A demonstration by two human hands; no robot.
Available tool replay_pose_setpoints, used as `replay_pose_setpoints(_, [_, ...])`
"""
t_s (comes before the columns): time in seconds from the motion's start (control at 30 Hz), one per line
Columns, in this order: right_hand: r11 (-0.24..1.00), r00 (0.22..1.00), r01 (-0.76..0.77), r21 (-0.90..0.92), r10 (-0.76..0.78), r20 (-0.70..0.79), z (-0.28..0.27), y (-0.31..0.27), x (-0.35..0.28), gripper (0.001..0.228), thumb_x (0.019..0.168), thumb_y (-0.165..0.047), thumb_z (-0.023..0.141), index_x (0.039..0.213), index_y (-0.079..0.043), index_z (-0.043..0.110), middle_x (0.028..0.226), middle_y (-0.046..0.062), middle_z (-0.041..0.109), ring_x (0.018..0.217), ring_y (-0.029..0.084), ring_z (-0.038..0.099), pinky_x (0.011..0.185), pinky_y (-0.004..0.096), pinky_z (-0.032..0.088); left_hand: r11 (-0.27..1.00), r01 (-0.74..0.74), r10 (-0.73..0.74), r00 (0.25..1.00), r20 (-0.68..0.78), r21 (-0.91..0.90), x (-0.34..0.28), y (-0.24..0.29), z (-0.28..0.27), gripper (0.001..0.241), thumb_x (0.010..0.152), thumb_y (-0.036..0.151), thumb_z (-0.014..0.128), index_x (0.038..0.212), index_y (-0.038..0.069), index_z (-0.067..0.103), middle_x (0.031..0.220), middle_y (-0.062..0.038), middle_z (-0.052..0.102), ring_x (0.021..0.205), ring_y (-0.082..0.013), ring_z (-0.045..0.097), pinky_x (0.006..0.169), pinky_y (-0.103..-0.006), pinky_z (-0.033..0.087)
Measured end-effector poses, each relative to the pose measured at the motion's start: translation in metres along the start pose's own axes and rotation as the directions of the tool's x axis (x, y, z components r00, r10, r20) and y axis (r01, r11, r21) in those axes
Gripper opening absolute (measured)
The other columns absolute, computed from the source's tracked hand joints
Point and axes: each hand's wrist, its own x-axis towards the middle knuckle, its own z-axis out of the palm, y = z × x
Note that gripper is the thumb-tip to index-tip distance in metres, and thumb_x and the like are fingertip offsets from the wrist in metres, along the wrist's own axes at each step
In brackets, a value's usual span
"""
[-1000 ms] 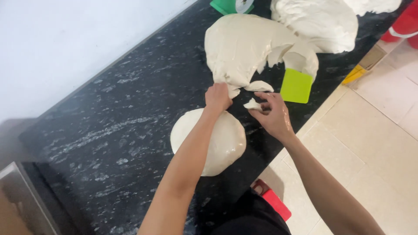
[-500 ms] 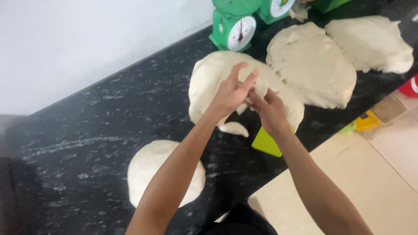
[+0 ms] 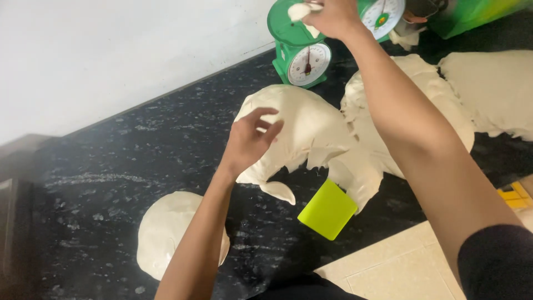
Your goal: Brushing dough with liquid, then dividing it into smaller portions using a bench scraper and rounding them by hand on a countertop.
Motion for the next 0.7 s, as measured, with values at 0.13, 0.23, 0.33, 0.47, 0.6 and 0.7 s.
replay_pose_setpoints(0.13, [0.983, 0.966, -0.180, -0.022, 0.181, 0.182, 0.011, 0.014, 0.026, 0.021, 0.091, -0.041, 0.074, 0.099, -0.022, 0.069, 0.095, 0.002, 0.068, 0.087, 0.020, 0.064, 0.068, 0.040, 0.046, 0.981, 0.187, -0.189, 0.981, 0.040, 0.044, -0.006, 0.002, -0.007, 0.045, 0.093, 0.038, 0.065, 0.130, 0.013, 0.065, 0.099, -0.010, 0.081, 0.078, -0.0178, 0.080, 0.066, -0.0320, 0.058])
replay_pose_setpoints(0.23, [0.987, 0.953, -0.152, -0.056, 0.162, 0.255, 0.021, 0.031, 0.031, 0.032, 0.101, -0.039, 0.069, 0.083, -0.015, 0.059, 0.073, 0.002, 0.055, 0.069, 0.018, 0.053, 0.060, 0.041, 0.034, 0.965, 0.257, -0.259, 0.965, 0.034, 0.046, -0.009, -0.001, -0.013, 0.046, 0.093, 0.039, 0.064, 0.131, 0.014, 0.065, 0.100, -0.009, 0.081, 0.080, -0.0189, 0.081, 0.075, -0.0323, 0.060])
replay_pose_setpoints(0.33, [0.995, 0.951, -0.095, -0.024, 0.098, 0.293, 0.003, 0.014, 0.022, 0.020, 0.097, -0.035, 0.068, 0.100, -0.016, 0.063, 0.095, 0.006, 0.062, 0.084, 0.023, 0.058, 0.063, 0.043, 0.039, 0.959, 0.282, -0.283, 0.959, 0.029, 0.040, -0.009, -0.008, -0.014, 0.046, 0.092, 0.039, 0.064, 0.131, 0.013, 0.066, 0.099, -0.008, 0.082, 0.082, -0.0191, 0.081, 0.077, -0.0348, 0.061])
replay_pose_setpoints(0.47, [0.970, 0.900, -0.239, -0.038, 0.236, 0.365, -0.013, 0.000, 0.017, 0.026, 0.091, -0.037, 0.061, 0.105, -0.017, 0.067, 0.094, 0.004, 0.060, 0.083, 0.020, 0.053, 0.063, 0.039, 0.034, 0.953, 0.299, -0.302, 0.953, 0.035, 0.053, -0.007, -0.013, -0.014, 0.046, 0.093, 0.040, 0.064, 0.130, 0.013, 0.066, 0.100, -0.008, 0.082, 0.083, -0.0188, 0.082, 0.080, -0.0345, 0.061])
replay_pose_setpoints(0.6, [0.969, 0.952, -0.242, 0.051, 0.227, 0.204, -0.007, 0.016, 0.020, 0.042, 0.093, -0.058, 0.060, 0.102, -0.017, 0.060, 0.106, 0.005, 0.060, 0.097, 0.022, 0.056, 0.072, 0.041, 0.038, 0.950, 0.310, -0.311, 0.950, 0.018, 0.046, -0.007, -0.015, -0.015, 0.044, 0.093, 0.039, 0.064, 0.128, 0.014, 0.067, 0.099, -0.007, 0.083, 0.083, -0.0174, 0.082, 0.080, -0.0319, 0.059])
replay_pose_setpoints(0.7, [0.975, 0.943, -0.221, 0.004, 0.213, 0.256, -0.028, -0.026, 0.003, 0.067, 0.096, -0.068, 0.053, 0.134, -0.012, 0.056, 0.137, 0.014, 0.054, 0.122, 0.034, 0.051, 0.094, 0.049, 0.039, 0.952, 0.304, -0.305, 0.952, 0.011, 0.036, -0.008, -0.018, -0.016, 0.044, 0.093, 0.039, 0.064, 0.128, 0.014, 0.068, 0.097, -0.007, 0.083, 0.082, -0.0168, 0.082, 0.080, -0.0319, 0.059])
